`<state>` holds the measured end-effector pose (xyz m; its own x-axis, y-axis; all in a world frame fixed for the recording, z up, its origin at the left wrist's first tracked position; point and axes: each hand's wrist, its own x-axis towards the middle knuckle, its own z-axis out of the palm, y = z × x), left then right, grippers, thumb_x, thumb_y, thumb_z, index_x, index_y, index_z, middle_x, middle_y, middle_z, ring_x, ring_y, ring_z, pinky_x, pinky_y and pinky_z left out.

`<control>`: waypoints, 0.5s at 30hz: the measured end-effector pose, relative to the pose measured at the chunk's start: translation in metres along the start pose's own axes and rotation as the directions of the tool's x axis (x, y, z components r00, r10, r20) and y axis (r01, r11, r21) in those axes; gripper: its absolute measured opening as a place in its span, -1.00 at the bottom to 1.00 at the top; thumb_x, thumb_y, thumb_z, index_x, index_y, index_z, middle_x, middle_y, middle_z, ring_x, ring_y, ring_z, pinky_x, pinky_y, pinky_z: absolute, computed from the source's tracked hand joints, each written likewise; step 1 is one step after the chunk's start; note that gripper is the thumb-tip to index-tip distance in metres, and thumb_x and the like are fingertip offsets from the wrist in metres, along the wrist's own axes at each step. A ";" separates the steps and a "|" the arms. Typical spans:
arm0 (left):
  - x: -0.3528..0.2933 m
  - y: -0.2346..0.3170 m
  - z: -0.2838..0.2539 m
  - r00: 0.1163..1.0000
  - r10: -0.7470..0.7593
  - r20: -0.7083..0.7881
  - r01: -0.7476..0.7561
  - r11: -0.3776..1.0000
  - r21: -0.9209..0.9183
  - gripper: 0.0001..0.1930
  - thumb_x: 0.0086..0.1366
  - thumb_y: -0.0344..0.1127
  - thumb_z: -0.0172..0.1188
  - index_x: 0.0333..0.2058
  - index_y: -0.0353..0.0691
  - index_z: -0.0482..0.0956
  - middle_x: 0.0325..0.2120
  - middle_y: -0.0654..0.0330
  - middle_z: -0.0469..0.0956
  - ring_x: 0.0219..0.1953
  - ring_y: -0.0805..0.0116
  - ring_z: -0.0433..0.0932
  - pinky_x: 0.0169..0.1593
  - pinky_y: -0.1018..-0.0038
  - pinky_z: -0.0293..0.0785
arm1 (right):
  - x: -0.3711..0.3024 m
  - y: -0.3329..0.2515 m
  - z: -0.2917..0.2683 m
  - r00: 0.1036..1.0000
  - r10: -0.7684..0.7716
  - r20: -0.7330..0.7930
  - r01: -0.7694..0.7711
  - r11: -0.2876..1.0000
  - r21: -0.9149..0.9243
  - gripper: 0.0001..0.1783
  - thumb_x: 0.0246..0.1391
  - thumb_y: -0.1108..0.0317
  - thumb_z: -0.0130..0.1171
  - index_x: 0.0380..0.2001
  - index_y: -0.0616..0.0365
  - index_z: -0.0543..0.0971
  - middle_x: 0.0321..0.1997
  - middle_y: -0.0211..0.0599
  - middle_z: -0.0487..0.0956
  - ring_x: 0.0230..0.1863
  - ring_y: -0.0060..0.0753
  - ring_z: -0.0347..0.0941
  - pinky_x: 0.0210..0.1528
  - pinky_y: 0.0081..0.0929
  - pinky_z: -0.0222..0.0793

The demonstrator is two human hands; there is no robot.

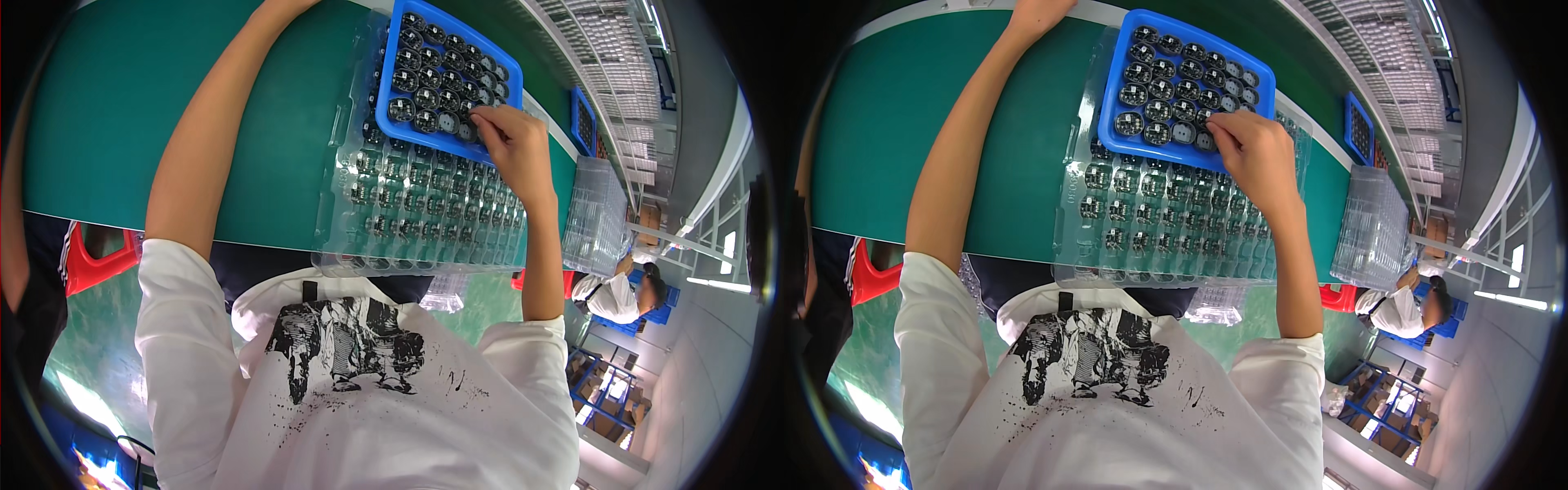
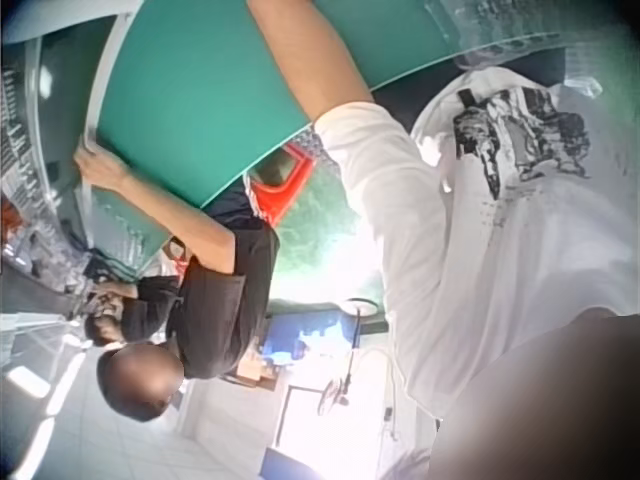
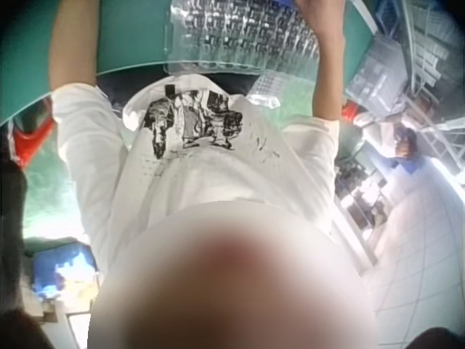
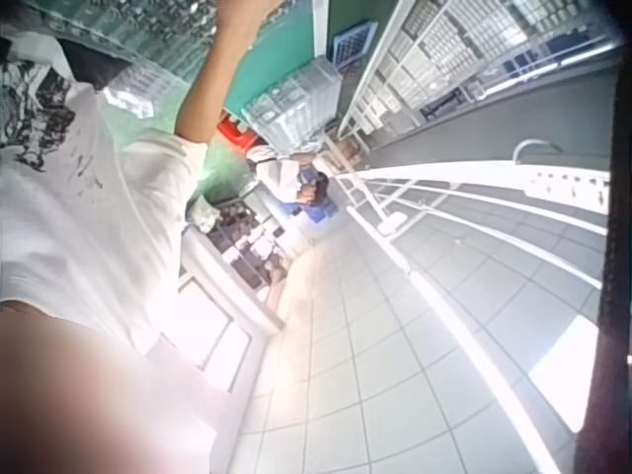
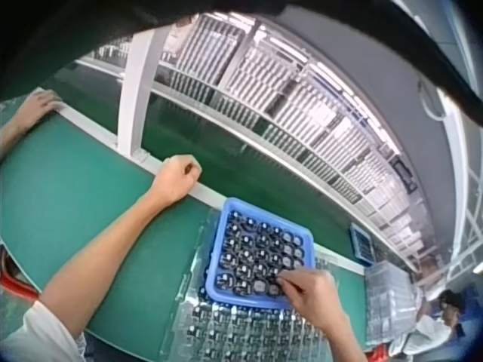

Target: Manually picking small electronic components from a blue tray and placing them into a transparent grid-like holder on an assembly line.

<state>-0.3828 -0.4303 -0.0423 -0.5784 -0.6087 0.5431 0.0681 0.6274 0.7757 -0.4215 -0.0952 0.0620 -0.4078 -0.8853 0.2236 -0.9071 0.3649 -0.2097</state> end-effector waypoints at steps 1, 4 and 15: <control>0.000 0.000 0.000 1.000 0.000 0.000 0.000 1.000 -0.001 -0.82 0.17 -0.35 0.11 -0.44 -0.35 0.60 -0.49 -0.08 0.60 -0.37 0.02 0.62 -0.26 0.25 0.49 | 0.000 0.000 0.000 1.000 -0.002 0.001 0.002 1.000 -0.001 -0.88 0.00 0.54 0.25 -0.34 0.31 0.65 -0.50 -0.14 0.60 -0.55 -0.33 0.49 -0.48 -0.49 0.33; -0.001 0.002 0.001 1.000 0.022 -0.019 -0.022 1.000 0.009 -0.82 0.17 -0.35 0.10 -0.44 -0.35 0.60 -0.49 -0.08 0.60 -0.38 0.02 0.62 -0.26 0.25 0.49 | -0.001 0.001 0.002 1.000 0.006 0.000 -0.006 1.000 0.023 -0.89 0.01 0.54 0.25 -0.34 0.32 0.65 -0.49 -0.13 0.61 -0.54 -0.33 0.50 -0.47 -0.49 0.34; 0.006 -0.007 0.003 0.998 0.066 -0.023 -0.066 0.998 0.004 -0.83 0.15 -0.36 0.12 -0.46 -0.36 0.60 -0.51 -0.06 0.60 -0.41 0.07 0.62 -0.30 0.28 0.48 | -0.017 -0.002 0.008 0.975 0.214 -0.056 -0.209 0.974 0.085 -0.83 0.06 0.49 0.28 -0.24 0.25 0.62 -0.61 -0.36 0.49 -0.58 -0.64 0.37 -0.48 -0.61 0.31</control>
<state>-0.3893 -0.4369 -0.0455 -0.5537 -0.5767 0.6007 0.1031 0.6684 0.7367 -0.4123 -0.0832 0.0508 -0.5974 -0.7693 0.2267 -0.7899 0.5156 -0.3319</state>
